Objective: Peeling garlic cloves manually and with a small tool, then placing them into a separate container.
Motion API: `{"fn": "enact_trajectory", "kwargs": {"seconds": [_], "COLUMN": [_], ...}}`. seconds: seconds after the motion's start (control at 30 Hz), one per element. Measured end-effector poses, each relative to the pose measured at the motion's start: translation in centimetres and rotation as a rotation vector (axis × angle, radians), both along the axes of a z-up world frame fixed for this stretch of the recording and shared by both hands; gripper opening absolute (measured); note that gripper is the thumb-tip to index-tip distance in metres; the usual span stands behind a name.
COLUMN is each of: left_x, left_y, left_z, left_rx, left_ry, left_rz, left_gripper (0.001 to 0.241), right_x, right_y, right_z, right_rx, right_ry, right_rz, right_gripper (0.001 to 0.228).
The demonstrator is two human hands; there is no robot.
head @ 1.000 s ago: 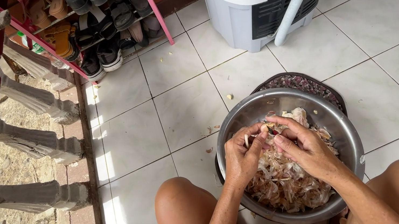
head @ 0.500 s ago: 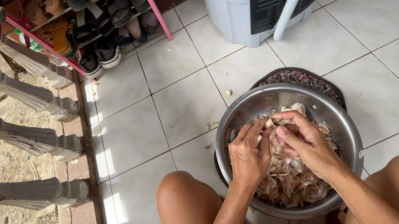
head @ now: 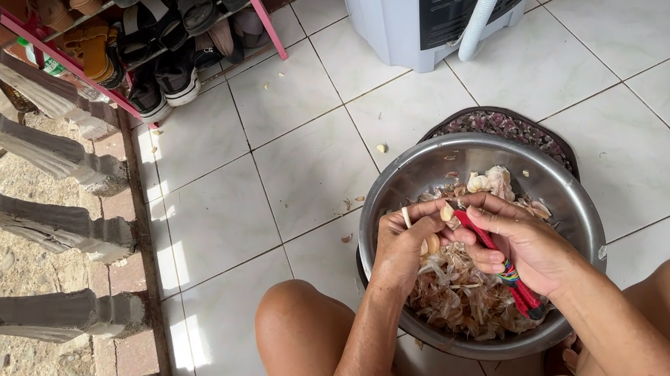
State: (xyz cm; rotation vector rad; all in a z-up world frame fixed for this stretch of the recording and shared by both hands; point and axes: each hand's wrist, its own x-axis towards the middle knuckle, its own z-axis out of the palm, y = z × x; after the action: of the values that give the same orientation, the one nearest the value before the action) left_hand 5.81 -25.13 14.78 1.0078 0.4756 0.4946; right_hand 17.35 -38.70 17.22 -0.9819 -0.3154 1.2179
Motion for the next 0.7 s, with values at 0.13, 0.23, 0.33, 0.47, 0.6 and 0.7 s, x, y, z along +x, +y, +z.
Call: {"fn": "enact_trajectory", "kwargs": {"seconds": [0.13, 0.23, 0.33, 0.47, 0.6, 0.7], "left_x": [0.2, 0.7, 0.7, 0.5, 0.6, 0.6], "left_y": [-0.1, 0.0, -0.1, 0.1, 0.4, 0.1], "left_z": [0.5, -0.9, -0.5, 1.3, 0.6, 0.8], "left_rx": [-0.100, -0.119, -0.136, -0.256, -0.288, -0.266], "left_ry": [-0.013, 0.007, 0.030, 0.002, 0.013, 0.008], "left_rz": [0.010, 0.040, 0.109, 0.215, 0.246, 0.234], "left_gripper": [0.033, 0.029, 0.028, 0.030, 0.032, 0.033], "right_x": [0.4, 0.8, 3.1, 1.6, -0.1, -0.4], "right_y": [-0.2, -0.1, -0.1, -0.5, 0.2, 0.4], "right_z": [0.2, 0.0, -0.2, 1.1, 1.1, 1.0], "right_rx": [-0.010, -0.075, -0.152, -0.302, -0.219, -0.153], "right_ry": [0.023, -0.087, -0.334, -0.472, -0.465, -0.437], "right_rz": [0.011, -0.037, -0.196, -0.078, 0.031, 0.017], "right_gripper": [0.023, 0.027, 0.031, 0.046, 0.047, 0.041]}}
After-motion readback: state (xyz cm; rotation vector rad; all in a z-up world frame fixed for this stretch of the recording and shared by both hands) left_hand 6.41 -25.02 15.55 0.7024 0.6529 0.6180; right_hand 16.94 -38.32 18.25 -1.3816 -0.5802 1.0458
